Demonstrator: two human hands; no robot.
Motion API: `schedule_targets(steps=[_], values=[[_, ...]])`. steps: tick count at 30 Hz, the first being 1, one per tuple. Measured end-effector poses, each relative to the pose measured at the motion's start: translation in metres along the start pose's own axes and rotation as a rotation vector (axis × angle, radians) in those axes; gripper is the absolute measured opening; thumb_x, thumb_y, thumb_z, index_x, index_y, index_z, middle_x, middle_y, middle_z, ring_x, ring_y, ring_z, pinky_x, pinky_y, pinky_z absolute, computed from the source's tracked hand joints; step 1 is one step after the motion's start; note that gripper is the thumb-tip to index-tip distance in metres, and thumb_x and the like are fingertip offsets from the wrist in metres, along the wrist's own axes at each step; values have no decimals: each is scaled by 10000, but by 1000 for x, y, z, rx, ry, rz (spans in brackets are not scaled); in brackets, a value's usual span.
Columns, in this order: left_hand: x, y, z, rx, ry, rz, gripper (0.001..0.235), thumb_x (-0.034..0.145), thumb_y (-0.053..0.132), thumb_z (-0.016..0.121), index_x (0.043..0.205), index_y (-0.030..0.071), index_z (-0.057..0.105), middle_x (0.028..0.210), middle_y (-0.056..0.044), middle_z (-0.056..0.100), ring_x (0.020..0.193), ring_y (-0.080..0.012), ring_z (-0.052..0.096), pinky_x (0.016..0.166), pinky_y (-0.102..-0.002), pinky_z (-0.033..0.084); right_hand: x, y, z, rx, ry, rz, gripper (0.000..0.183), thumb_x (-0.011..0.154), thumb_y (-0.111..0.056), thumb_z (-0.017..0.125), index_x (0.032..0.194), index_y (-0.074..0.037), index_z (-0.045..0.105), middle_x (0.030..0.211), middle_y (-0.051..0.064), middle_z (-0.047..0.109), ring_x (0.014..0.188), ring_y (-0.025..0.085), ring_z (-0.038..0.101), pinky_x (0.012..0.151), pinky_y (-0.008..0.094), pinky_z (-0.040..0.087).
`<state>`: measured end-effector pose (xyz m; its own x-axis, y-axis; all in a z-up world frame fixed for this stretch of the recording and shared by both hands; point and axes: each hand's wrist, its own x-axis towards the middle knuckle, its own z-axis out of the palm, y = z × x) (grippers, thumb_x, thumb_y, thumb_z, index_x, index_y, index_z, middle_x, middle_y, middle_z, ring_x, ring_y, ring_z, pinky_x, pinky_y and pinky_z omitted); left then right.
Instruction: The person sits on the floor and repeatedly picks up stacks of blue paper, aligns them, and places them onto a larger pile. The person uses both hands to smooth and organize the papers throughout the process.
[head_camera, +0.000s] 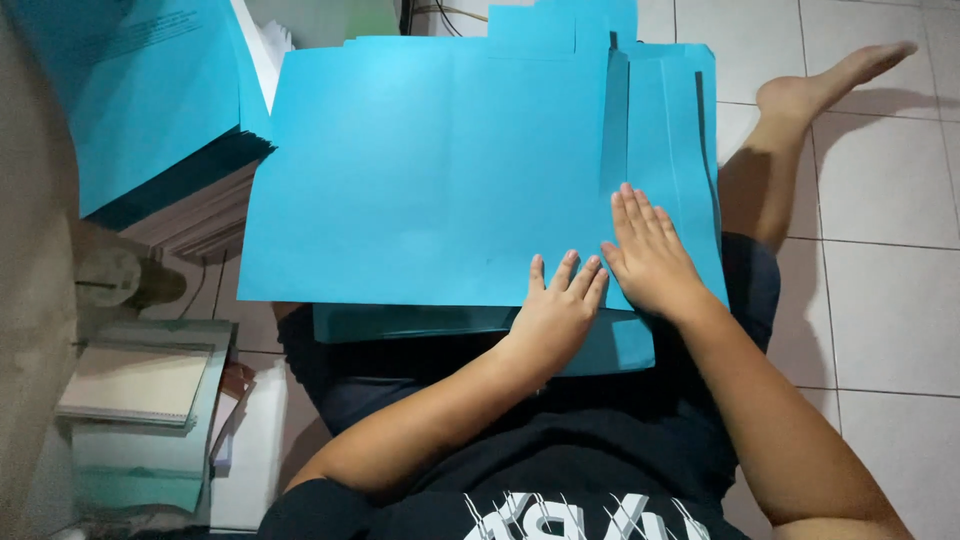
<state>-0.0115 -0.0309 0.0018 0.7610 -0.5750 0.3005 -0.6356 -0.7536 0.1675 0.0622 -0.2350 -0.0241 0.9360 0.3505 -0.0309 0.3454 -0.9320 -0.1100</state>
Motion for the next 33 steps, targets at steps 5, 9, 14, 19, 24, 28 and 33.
schedule_targets(steps=[5, 9, 14, 19, 24, 28, 33], values=[[4, -1, -5, -4, -10, 19, 570, 858, 49, 722, 1416, 57, 605, 1449, -185, 606, 1375, -424, 542, 1043, -762, 369, 100, 36, -10, -38, -17, 41, 706, 1097, -455, 284, 1655, -45, 145, 1736, 160, 97, 1593, 318, 109, 1283, 495, 65], [5, -1, -3, -45, -44, 4, 590, 860, 32, 699, 1438, 58, 584, 1459, -185, 596, 1389, -427, 525, 1043, -773, 351, 171, 61, -14, -30, -63, 104, 724, 1094, -505, 218, 1667, -80, 95, 1748, 110, 25, 1609, 275, 40, 1297, 476, 8], [8, -2, -10, -52, -55, -7, 578, 868, 18, 693, 1435, 48, 585, 1461, -194, 591, 1389, -436, 518, 1029, -788, 339, 140, 47, -20, -44, -13, 60, 705, 1098, -456, 249, 1659, -45, 132, 1740, 152, 81, 1601, 306, 89, 1291, 479, 39], [5, -3, -9, -59, -85, 1, 598, 869, 39, 709, 1450, 46, 571, 1481, -188, 575, 1406, -428, 503, 1039, -782, 337, 47, 6, -17, -63, 14, 27, 684, 1092, -393, 325, 1643, -13, 183, 1722, 192, 159, 1580, 343, 170, 1278, 489, 110], [4, -2, -2, -32, -80, -2, 605, 871, 61, 731, 1454, 59, 568, 1484, -188, 570, 1414, -429, 495, 1043, -789, 326, 37, 8, -8, -62, 23, 4, 690, 1085, -383, 330, 1646, -9, 184, 1721, 197, 156, 1575, 357, 174, 1269, 504, 119], [5, -2, -9, -27, -72, 2, 610, 867, 40, 734, 1453, 36, 564, 1486, -215, 559, 1411, -448, 488, 1037, -802, 311, 121, 41, -12, -68, 19, 22, 688, 1096, -406, 303, 1646, -9, 185, 1724, 194, 153, 1584, 344, 156, 1277, 502, 103], [9, -1, -21, -85, -35, 1, 546, 881, 20, 704, 1417, 38, 600, 1439, -203, 607, 1371, -441, 538, 1026, -781, 354, 196, 61, -21, -1, -45, 128, 737, 1086, -495, 232, 1658, -46, 108, 1741, 150, 62, 1607, 301, 66, 1294, 475, 14]])
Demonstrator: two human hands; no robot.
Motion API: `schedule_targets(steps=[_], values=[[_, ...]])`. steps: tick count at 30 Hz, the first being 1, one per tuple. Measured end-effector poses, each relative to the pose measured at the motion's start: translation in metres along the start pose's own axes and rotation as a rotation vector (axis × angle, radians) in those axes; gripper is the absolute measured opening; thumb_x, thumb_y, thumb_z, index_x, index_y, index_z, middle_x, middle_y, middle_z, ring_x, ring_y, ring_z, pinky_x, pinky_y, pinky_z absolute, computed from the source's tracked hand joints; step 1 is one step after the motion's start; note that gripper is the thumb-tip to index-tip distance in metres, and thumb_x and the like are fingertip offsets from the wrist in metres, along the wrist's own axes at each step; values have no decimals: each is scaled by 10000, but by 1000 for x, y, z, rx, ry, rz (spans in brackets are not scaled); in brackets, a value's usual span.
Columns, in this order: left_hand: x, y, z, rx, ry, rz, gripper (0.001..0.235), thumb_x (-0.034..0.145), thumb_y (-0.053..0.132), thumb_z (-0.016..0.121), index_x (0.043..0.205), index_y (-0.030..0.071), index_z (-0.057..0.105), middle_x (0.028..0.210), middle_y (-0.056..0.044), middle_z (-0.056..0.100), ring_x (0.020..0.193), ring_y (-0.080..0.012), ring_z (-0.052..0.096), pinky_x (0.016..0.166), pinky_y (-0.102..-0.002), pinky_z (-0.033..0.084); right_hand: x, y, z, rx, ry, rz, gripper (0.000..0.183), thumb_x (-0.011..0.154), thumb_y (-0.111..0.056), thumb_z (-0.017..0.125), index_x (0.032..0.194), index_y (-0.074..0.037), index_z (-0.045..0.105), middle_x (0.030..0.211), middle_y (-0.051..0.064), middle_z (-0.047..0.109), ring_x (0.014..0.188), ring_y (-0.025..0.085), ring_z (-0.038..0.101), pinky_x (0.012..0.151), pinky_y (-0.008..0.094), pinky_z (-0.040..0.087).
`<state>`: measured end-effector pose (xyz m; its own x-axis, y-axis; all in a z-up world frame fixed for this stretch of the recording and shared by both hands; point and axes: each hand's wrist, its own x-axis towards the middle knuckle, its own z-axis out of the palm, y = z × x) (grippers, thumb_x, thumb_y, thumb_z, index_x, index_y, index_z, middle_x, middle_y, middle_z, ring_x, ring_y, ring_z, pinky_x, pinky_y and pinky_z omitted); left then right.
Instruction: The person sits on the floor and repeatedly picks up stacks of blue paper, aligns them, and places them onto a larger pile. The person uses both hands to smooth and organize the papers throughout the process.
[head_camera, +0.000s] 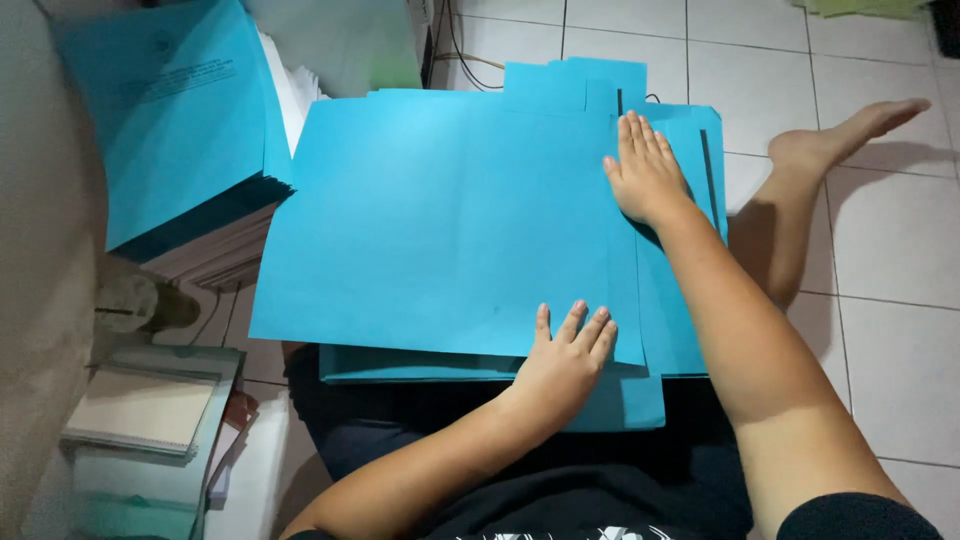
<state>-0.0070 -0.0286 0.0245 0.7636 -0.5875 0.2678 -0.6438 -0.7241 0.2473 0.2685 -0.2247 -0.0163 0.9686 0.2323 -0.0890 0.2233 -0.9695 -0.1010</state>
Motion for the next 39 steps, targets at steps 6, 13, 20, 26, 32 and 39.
schedule_targets(steps=[6, 13, 20, 26, 32, 39], values=[[5, -12, 20, 22, 78, 60, 476, 867, 30, 686, 1340, 58, 642, 1370, -203, 652, 1271, -433, 630, 1014, -719, 450, -14, 4, 0, 134, 63, -52, 689, 1126, -453, 260, 1671, -65, 100, 1744, 140, 10, 1606, 303, 1, 1300, 482, -26], [-28, -3, -81, -148, 549, 192, 293, 1004, 54, 559, 1252, 141, 688, 1185, -43, 741, 1054, -268, 763, 869, -377, 601, -118, 51, -1, 1716, 428, 2, 548, 1207, -338, 226, 1660, -58, 96, 1717, 237, -7, 1601, 404, -5, 1310, 587, 37], [-91, 8, -175, -857, 569, 255, 242, 1098, 115, 464, 1175, 17, 672, 1181, -126, 744, 1102, -317, 785, 970, -432, 662, -241, 44, -22, 1317, 549, 104, 523, 1048, -162, 416, 1554, -34, 393, 1467, 165, 524, 1347, 251, 540, 1145, 342, 447], [-112, -71, -157, -632, 711, -255, 168, 1073, 113, 504, 1144, 17, 622, 1050, -137, 690, 902, -224, 705, 780, -313, 623, -262, 4, -57, 1052, 420, 130, 341, 1068, -253, 544, 1365, -109, 457, 1243, 98, 549, 1135, 236, 538, 1008, 400, 438], [-59, -185, -100, -1156, 963, -589, 346, 1019, 101, 609, 1355, 39, 553, 1251, -145, 694, 1131, -242, 684, 925, -355, 581, -172, -21, -32, 1026, 392, -49, 328, 1059, -15, 542, 1373, 72, 516, 1252, 219, 620, 1215, 288, 586, 1036, 432, 481], [-42, -196, -33, -177, 713, -620, 941, 825, 207, 827, 1619, 124, 328, 1684, -261, 176, 1520, -559, 160, 1211, -704, 169, -136, -44, 20, 148, 440, 40, 526, 1026, -70, 501, 1529, 79, 460, 1209, 184, 508, 1134, 378, 520, 902, 505, 468]])
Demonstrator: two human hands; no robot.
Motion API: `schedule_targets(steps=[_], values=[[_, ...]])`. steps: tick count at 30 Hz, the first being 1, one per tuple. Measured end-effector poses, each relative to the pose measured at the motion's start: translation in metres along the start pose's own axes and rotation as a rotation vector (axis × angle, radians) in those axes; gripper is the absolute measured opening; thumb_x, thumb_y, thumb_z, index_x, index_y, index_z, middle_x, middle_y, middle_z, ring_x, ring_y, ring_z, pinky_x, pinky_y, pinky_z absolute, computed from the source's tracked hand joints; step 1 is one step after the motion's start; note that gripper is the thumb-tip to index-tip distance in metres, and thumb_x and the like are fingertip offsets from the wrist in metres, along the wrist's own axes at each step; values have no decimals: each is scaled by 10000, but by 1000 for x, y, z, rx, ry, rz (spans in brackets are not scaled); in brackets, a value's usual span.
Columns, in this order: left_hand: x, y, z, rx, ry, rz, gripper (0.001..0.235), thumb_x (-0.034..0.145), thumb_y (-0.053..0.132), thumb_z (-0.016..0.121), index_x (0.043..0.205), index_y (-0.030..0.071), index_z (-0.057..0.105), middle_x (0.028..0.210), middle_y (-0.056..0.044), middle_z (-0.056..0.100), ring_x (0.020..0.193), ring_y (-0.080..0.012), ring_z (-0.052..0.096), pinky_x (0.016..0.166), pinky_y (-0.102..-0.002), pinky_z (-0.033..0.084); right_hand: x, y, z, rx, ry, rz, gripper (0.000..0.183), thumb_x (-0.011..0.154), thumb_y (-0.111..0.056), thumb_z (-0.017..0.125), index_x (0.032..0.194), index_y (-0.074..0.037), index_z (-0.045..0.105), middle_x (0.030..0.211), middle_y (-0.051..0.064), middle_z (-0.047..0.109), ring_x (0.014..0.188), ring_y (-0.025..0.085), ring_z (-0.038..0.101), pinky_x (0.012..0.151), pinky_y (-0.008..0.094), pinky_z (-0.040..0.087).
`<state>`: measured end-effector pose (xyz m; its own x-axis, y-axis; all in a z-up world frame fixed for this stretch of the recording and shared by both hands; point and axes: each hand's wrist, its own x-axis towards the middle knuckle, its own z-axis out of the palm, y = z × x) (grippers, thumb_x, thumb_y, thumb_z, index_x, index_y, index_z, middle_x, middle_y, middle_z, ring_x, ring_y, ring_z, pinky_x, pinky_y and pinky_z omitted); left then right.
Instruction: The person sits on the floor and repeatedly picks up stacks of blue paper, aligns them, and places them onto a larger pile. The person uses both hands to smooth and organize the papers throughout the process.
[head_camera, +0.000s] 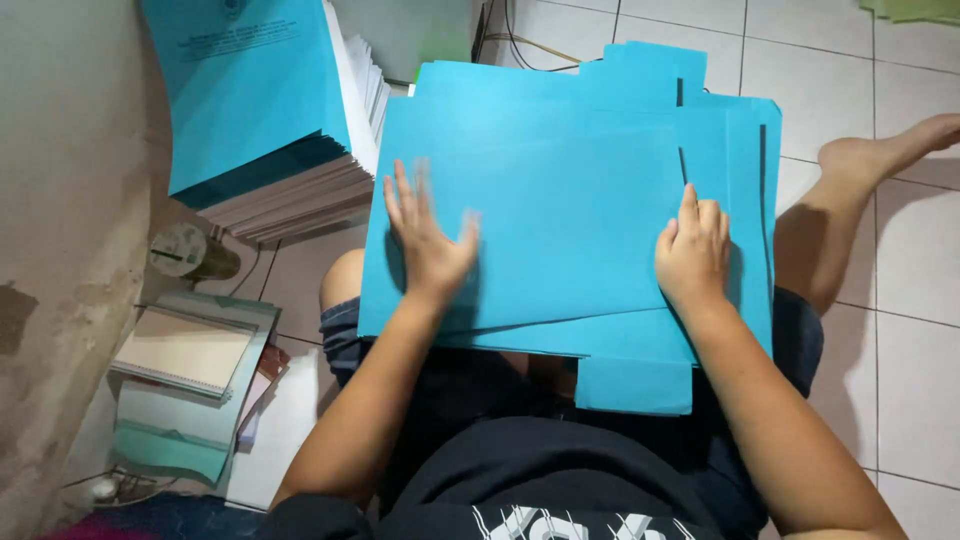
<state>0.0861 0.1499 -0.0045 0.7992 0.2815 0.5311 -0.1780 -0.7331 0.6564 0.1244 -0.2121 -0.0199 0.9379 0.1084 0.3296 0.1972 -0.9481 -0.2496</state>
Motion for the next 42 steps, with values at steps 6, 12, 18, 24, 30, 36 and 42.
schedule_targets(steps=[6, 12, 18, 24, 30, 36, 42], values=[[-26, 49, 2, 363, -566, 310, 939, 772, 777, 631, 1518, 221, 504, 1624, -250, 335, 1518, -479, 264, 1142, -777, 131, 8, -52, -8, -212, -124, -185, 676, 1018, -428, 537, 1535, 8, 514, 1580, 328, 374, 1475, 481, 286, 1112, 622, 232], [15, 12, 49, 453, -486, 200, 635, 956, 438, 473, 1531, 170, 486, 1584, -196, 431, 1491, -378, 366, 1172, -650, 224, 41, -121, 30, -130, -307, -472, 657, 1043, -533, 358, 1627, -231, 324, 1649, 163, 334, 1531, 351, 302, 1213, 542, 230], [38, 18, 14, 524, -606, -79, 755, 1005, 533, 348, 1611, 85, 311, 1681, -201, 254, 1573, -338, 188, 1225, -605, 98, 96, -51, 24, -82, -398, -160, 773, 1074, -533, 345, 1637, -12, 241, 1711, 220, 188, 1586, 360, 168, 1282, 505, 102], [35, 18, 19, 557, -585, -200, 823, 1021, 537, 330, 1609, -25, 203, 1688, -250, 155, 1585, -373, 95, 1231, -631, 46, 57, -15, -2, -103, -432, -114, 790, 1079, -501, 287, 1631, 54, 178, 1717, 247, 119, 1593, 374, 101, 1284, 505, 59], [33, 40, 13, 518, -609, -43, 831, 970, 666, 399, 1625, 163, 305, 1655, -323, 150, 1544, -517, 77, 1164, -759, 19, 31, -41, 10, -167, -346, -215, 794, 1079, -487, 365, 1603, 102, 269, 1679, 315, 230, 1583, 422, 131, 1266, 567, 32], [22, 35, 36, 470, -570, 58, 621, 1014, 452, 403, 1591, 221, 392, 1652, -221, 285, 1553, -388, 226, 1214, -642, 156, 62, -134, 37, -66, -357, -440, 673, 1051, -476, 371, 1654, -197, 267, 1717, 118, 217, 1569, 365, 201, 1241, 568, 162], [28, 14, 38, 642, -507, -198, 744, 1022, 441, 351, 1615, 21, 190, 1696, -159, 163, 1565, -298, 143, 1243, -540, 119, 83, -48, 10, -51, -454, -141, 708, 1082, -430, 277, 1645, -45, 87, 1726, 138, 59, 1590, 273, 50, 1279, 443, 73]])
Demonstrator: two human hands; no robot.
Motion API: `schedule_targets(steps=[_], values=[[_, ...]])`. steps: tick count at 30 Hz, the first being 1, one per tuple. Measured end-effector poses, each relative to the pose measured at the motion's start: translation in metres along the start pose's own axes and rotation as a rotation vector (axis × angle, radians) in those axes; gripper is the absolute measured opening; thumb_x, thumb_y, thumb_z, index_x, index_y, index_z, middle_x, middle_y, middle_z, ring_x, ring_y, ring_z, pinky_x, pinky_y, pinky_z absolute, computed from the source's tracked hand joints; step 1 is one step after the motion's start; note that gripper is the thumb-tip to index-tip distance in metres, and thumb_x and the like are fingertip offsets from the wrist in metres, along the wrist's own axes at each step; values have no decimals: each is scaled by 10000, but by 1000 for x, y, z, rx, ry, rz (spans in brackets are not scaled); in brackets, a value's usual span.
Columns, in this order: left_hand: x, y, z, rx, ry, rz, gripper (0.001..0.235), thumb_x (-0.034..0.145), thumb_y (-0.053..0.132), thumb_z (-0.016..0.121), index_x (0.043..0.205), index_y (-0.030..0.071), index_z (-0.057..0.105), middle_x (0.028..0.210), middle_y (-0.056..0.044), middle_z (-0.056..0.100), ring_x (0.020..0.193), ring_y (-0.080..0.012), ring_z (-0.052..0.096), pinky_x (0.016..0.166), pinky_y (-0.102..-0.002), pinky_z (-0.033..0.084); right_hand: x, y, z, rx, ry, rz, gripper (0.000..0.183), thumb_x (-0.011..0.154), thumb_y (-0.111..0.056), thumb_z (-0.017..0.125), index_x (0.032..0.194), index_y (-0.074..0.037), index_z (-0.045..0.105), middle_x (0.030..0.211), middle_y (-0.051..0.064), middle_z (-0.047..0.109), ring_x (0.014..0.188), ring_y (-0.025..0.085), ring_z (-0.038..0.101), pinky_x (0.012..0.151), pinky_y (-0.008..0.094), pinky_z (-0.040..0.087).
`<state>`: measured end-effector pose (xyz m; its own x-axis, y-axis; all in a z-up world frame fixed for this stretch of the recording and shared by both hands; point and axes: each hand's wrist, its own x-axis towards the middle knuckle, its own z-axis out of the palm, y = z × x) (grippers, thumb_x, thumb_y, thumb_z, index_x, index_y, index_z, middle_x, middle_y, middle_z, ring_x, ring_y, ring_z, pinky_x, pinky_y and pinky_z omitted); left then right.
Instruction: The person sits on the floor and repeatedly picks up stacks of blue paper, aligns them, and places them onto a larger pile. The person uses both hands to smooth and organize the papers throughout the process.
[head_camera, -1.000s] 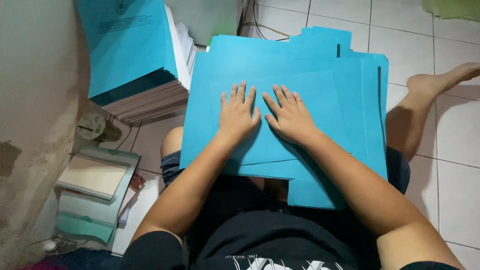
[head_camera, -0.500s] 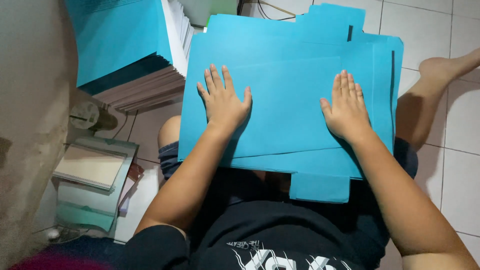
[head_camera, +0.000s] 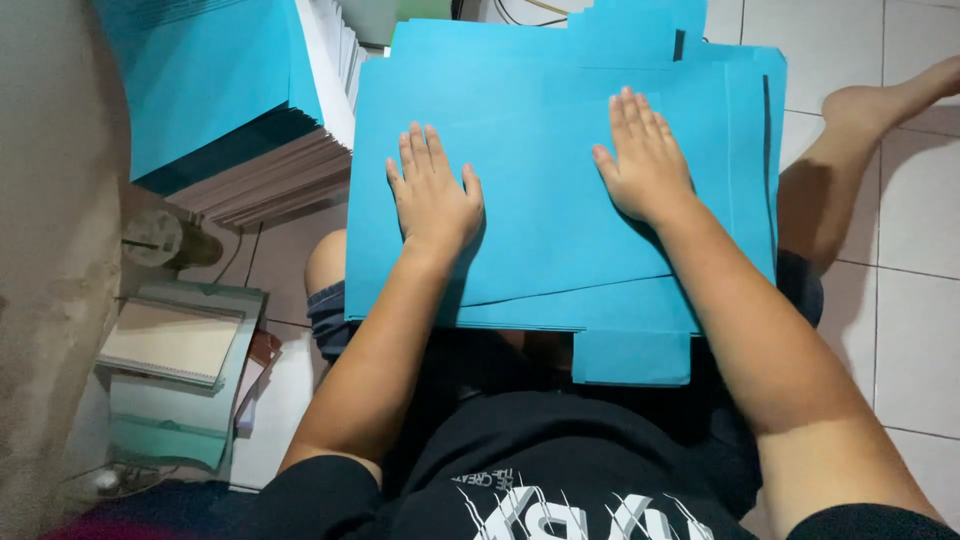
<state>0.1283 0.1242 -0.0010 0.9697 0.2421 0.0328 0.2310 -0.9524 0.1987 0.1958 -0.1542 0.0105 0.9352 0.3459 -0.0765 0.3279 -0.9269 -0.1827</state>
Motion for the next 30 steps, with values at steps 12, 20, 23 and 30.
schedule_targets(steps=[12, 20, 23, 30], values=[[-49, 17, -26, -105, -111, 386, 779, 1006, 602, 407, 1617, 126, 324, 1653, -312, 201, 1554, -482, 118, 1180, -718, 61, -87, 28, 14, -54, -42, 72, 811, 1074, -523, 283, 1632, 40, 108, 1714, 257, 37, 1591, 393, 16, 1269, 580, 4], [-95, 19, -13, -77, -144, 561, 1028, 928, 742, 433, 1593, -20, 249, 1672, -275, 192, 1564, -410, 146, 1212, -653, 74, 21, -82, 22, -104, 19, -290, 637, 1076, -445, 338, 1655, -202, 232, 1711, 143, 207, 1579, 364, 164, 1241, 607, 143], [-98, -7, -18, -47, -172, 628, 1160, 847, 817, 525, 1599, -15, 229, 1669, -274, 193, 1558, -404, 172, 1201, -664, 104, 24, -52, 16, -76, 18, -229, 634, 1066, -541, 325, 1648, -298, 261, 1706, 101, 242, 1579, 344, 179, 1240, 612, 132], [-117, -25, -3, 89, -14, 746, 803, 1031, 575, 407, 1605, 26, 285, 1584, -369, 299, 1473, -542, 304, 1095, -740, 282, -5, 36, -18, -54, 59, 125, 689, 1044, -600, 452, 1582, -175, 382, 1418, 182, 380, 1440, 405, 266, 1142, 659, 296]])
